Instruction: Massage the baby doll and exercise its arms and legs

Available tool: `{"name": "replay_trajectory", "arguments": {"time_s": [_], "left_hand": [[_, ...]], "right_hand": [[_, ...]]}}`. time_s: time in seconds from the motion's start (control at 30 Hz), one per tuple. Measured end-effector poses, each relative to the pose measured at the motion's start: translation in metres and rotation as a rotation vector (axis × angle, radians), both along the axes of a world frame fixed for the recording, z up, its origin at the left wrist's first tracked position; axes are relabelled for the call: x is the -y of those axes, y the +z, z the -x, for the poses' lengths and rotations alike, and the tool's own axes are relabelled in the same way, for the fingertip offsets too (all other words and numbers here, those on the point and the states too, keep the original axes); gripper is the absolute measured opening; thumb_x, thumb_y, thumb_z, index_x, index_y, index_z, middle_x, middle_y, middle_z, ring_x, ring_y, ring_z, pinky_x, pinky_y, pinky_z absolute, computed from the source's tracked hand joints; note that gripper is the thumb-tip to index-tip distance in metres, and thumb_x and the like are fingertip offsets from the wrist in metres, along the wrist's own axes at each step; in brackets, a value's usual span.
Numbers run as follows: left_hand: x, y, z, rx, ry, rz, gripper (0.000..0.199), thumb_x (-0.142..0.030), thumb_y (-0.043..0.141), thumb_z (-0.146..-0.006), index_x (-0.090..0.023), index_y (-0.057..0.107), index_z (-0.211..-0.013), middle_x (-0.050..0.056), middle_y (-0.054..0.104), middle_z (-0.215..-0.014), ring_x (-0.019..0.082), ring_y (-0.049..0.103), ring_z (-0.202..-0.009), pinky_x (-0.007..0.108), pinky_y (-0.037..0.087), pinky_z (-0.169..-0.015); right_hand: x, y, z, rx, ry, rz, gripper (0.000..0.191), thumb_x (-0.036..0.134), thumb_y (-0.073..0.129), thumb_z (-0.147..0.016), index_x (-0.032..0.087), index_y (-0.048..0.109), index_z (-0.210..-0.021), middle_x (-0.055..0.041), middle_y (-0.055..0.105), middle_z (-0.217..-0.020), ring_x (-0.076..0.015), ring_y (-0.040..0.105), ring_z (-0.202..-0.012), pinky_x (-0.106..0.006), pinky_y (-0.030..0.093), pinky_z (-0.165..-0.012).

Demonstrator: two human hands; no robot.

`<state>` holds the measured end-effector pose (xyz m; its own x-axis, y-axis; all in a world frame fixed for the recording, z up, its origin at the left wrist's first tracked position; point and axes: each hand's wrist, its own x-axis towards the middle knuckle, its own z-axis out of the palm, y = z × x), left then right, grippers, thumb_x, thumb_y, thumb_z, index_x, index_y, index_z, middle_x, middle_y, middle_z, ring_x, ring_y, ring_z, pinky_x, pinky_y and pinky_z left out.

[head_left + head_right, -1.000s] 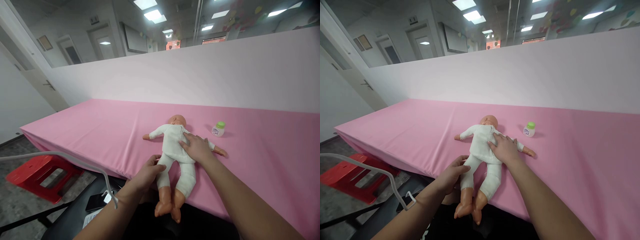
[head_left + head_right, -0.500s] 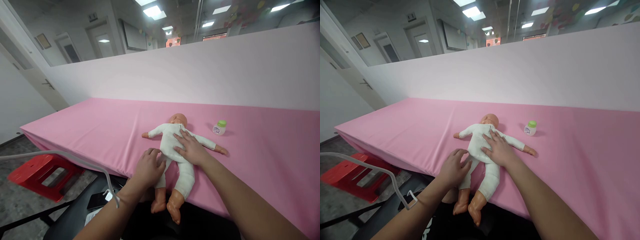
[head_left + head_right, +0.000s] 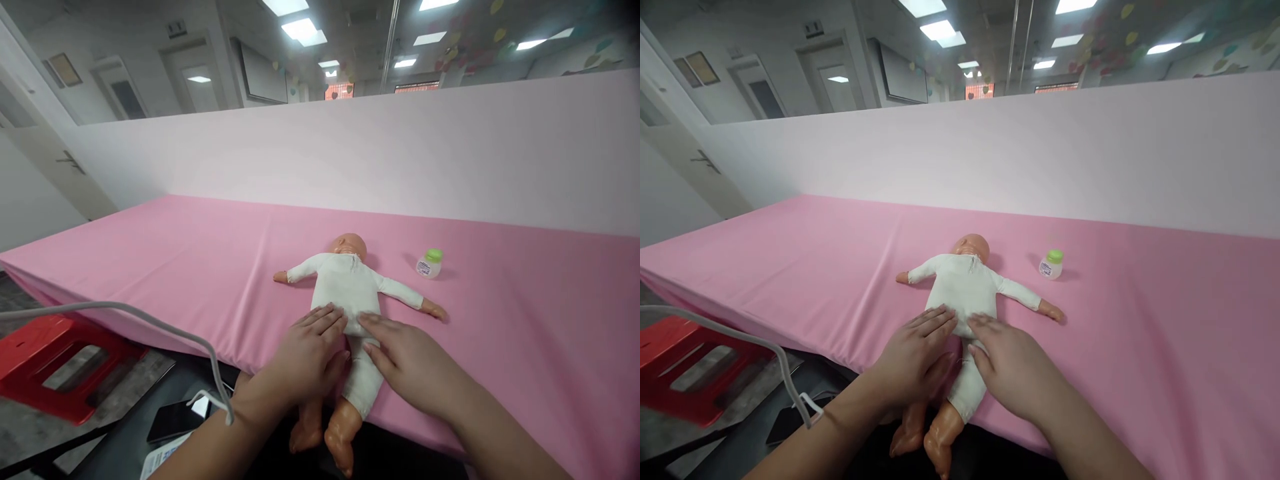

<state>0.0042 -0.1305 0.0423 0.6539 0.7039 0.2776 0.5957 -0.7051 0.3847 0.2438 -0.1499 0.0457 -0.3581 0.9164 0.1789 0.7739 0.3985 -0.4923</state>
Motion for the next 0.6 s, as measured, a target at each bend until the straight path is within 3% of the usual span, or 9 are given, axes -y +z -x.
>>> {"name": "replay_trajectory", "arguments": {"time_s": [0.13, 0.23, 0.47, 0.6], "left_hand": [[-0.001, -0.003, -0.006, -0.062, 0.054, 0.044, 0.049, -0.028, 0.054, -0.099, -0.015, 0.060, -0.146, 0.015, 0.056, -0.154, 0.031, 0.049, -0.148, 0.049, 0.033, -0.127], [-0.002, -0.004, -0.006, -0.085, 0.071, 0.060, 0.049, -0.027, 0.053, -0.099, -0.014, 0.060, -0.146, 0.015, 0.058, -0.153, 0.031, 0.049, -0.147, 0.048, 0.034, -0.127], [-0.012, 0.019, 0.001, -0.006, 0.085, 0.160, 0.052, -0.031, 0.064, -0.091, -0.024, 0.062, -0.143, 0.010, 0.059, -0.153, 0.034, 0.056, -0.140, 0.051, 0.042, -0.119], [-0.023, 0.018, -0.003, -0.024, 0.081, 0.105, 0.055, -0.033, 0.064, -0.091, -0.018, 0.061, -0.144, 0.014, 0.056, -0.156, 0.037, 0.053, -0.143, 0.051, 0.039, -0.120]], "right_hand": [[0.009, -0.024, 0.014, 0.012, 0.036, -0.014, 0.052, 0.037, 0.052, -0.101, 0.027, 0.057, -0.152, -0.0065, 0.055, -0.155, -0.0313, 0.053, -0.145, -0.056, 0.045, -0.120], [0.008, -0.033, 0.020, 0.036, 0.067, -0.020, 0.054, 0.033, 0.050, -0.101, 0.018, 0.056, -0.153, -0.0117, 0.049, -0.158, -0.0321, 0.048, -0.148, -0.056, 0.042, -0.123], [-0.003, -0.004, 0.008, 0.024, 0.027, -0.036, 0.057, 0.042, 0.051, -0.102, 0.024, 0.052, -0.156, -0.0076, 0.055, -0.155, -0.0302, 0.055, -0.142, -0.052, 0.047, -0.118], [-0.014, -0.001, 0.009, 0.080, -0.009, -0.013, 0.058, 0.047, 0.049, -0.103, 0.021, 0.053, -0.155, -0.0086, 0.053, -0.157, -0.0305, 0.052, -0.145, -0.050, 0.046, -0.119]]}}
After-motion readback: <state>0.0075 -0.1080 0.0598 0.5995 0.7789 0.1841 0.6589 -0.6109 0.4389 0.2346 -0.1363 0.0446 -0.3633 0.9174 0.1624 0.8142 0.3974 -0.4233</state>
